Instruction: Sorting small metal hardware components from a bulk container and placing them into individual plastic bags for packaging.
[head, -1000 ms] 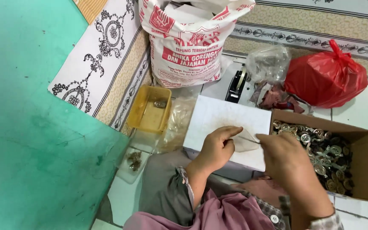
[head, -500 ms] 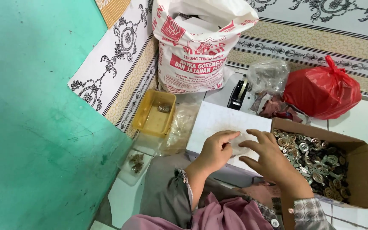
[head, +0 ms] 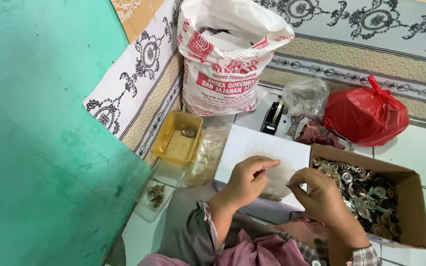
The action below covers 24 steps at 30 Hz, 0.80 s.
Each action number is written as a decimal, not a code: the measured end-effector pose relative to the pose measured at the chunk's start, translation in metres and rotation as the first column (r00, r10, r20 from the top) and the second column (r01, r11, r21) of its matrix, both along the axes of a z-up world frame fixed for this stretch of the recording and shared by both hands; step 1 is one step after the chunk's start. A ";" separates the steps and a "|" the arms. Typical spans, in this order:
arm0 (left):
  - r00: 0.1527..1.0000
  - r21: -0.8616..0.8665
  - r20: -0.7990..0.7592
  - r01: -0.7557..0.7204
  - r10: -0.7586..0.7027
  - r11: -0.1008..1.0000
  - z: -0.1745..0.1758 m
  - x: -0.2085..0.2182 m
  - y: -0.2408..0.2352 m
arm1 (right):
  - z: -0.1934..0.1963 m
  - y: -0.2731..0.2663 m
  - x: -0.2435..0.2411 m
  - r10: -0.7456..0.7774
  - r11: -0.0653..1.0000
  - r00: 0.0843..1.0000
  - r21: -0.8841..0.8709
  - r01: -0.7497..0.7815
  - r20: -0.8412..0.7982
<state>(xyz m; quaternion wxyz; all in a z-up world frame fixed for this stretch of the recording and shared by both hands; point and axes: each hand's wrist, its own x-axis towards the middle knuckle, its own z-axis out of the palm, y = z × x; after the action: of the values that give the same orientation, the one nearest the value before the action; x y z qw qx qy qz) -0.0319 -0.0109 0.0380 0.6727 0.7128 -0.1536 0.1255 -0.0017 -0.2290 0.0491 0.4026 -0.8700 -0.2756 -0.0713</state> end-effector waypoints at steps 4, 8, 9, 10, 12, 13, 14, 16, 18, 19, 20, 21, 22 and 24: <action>0.998 -0.028 -0.018 0.066 -0.067 0.997 0.002 -0.001 0.008 | -0.006 -0.010 0.003 -0.022 1.000 0.998 -0.016 0.021 -0.066; 0.982 0.366 0.113 0.102 -0.152 0.925 0.023 0.000 0.016 | 0.003 -0.017 0.000 -0.010 1.000 0.996 0.007 0.010 -0.086; 0.961 0.514 0.217 0.034 -0.169 0.857 0.028 0.000 0.016 | 0.007 -0.018 -0.003 -0.026 1.000 0.995 0.000 0.026 -0.095; 0.960 0.516 0.222 0.031 -0.168 0.856 0.025 0.004 0.014 | 0.007 -0.020 -0.003 -0.025 1.000 0.996 0.002 0.025 -0.090; 0.942 0.547 0.280 0.001 -0.183 0.837 0.019 0.009 0.008 | 0.007 -0.025 -0.005 -0.053 0.999 0.995 -0.012 0.052 -0.088; 0.941 0.548 0.283 0.002 -0.188 0.836 0.019 0.011 0.007 | 0.010 -0.028 -0.006 -0.057 0.998 0.995 -0.010 0.056 -0.084; 0.952 0.569 0.247 0.009 -0.181 0.823 0.019 0.013 0.005 | 0.013 -0.032 -0.006 -0.070 0.996 0.992 -0.053 0.065 -0.109; 0.960 0.592 0.214 0.020 -0.180 0.806 0.020 0.016 0.003 | 0.016 -0.040 -0.006 -0.090 0.993 0.987 -0.092 0.079 -0.130; 0.951 0.610 0.215 0.047 -0.222 0.791 0.021 0.016 -0.001 | 0.016 -0.051 -0.006 -0.108 0.955 0.993 -0.281 0.091 -0.046; 0.949 0.613 0.219 0.047 -0.226 0.788 0.028 0.013 -0.002 | 0.011 -0.057 -0.006 -0.112 0.956 0.993 -0.276 0.097 -0.041; 0.947 0.568 0.195 0.103 -0.255 0.817 0.035 0.009 -0.004 | 0.006 -0.064 -0.006 -0.078 0.958 0.994 -0.280 0.055 -0.072; 0.943 0.518 0.173 0.160 -0.285 0.841 0.041 0.005 -0.006 | 0.001 -0.070 -0.006 -0.045 0.959 0.994 -0.284 0.014 -0.103; 0.941 0.521 0.176 0.160 -0.290 0.838 0.042 0.005 -0.007 | 0.002 -0.072 -0.009 -0.048 0.960 0.994 -0.281 0.019 -0.098; 0.957 0.308 0.169 0.177 -0.237 0.935 0.043 0.004 -0.009 | 0.000 -0.076 -0.018 -0.123 0.992 0.931 -0.043 0.116 -0.342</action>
<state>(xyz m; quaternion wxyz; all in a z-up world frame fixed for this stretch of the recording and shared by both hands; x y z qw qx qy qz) -0.0284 -0.0197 0.0811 0.5513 0.7668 -0.3126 0.1019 -0.0194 -0.3050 0.0489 0.4297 -0.8887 -0.1483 0.0606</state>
